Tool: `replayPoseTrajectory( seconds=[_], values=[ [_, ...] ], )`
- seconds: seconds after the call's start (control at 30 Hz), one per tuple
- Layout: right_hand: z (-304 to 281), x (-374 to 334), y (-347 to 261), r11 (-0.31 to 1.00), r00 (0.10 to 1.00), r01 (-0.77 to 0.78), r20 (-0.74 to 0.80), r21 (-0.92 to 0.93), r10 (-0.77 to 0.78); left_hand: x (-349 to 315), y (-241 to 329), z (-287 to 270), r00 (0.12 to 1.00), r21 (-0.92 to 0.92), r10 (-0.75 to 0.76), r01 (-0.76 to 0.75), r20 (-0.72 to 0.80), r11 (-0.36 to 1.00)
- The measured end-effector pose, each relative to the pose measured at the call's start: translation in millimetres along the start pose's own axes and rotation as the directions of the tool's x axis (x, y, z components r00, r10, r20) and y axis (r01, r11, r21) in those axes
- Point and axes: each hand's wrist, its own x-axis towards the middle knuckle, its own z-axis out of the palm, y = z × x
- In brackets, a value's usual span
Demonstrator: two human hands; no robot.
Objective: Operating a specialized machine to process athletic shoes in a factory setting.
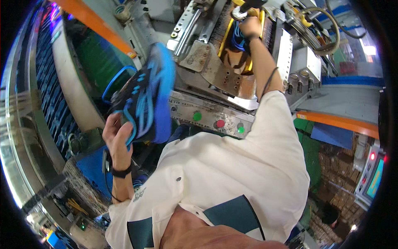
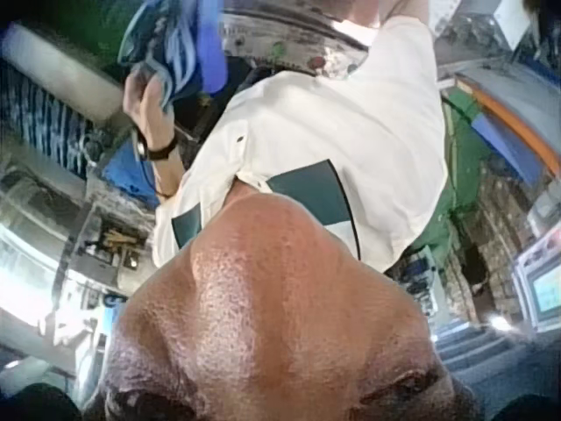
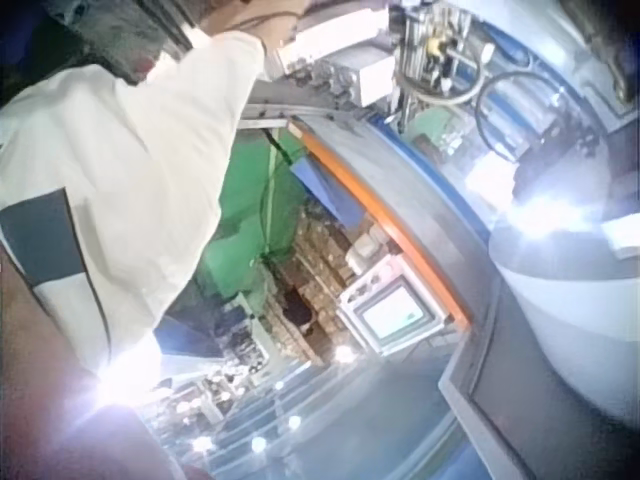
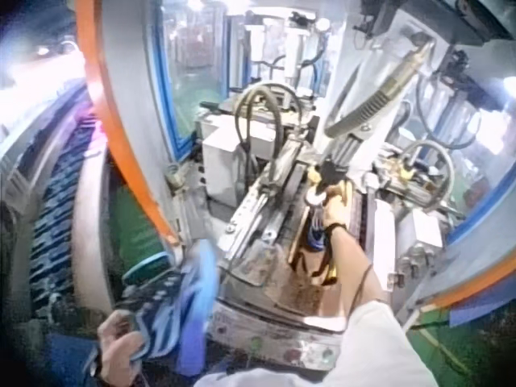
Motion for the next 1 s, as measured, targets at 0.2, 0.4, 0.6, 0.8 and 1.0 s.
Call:
replayPoseTrajectory(
  seconds=[0.2,0.4,0.6,0.8,1.0],
  values=[
    [-37,-57,3,0.973,0.975,0.199,0.072,0.116,-0.208,-96,-50,-62,0.893,0.389,0.234,-0.073,-0.384,0.918],
    [-49,-327,27,0.406,0.542,0.641,-0.008,0.652,-0.841,-177,-96,-51,0.804,0.181,0.108,0.0,-0.585,0.983],
    [80,-415,27,0.394,0.345,0.819,0.19,0.418,-0.919,-250,-105,-46,0.554,-0.493,-0.445,0.071,-0.703,0.867],
    [94,-405,26,0.286,0.278,0.833,0.088,0.473,-0.957,-360,-117,-76,0.346,-0.515,-0.466,-0.061,-0.815,0.855],
    [-5,-456,-154,0.039,0.23,0.825,-0.272,0.564,-0.934,-479,-160,-146,-0.105,-0.466,-0.508,-0.273,-0.855,0.841]
  ],
)
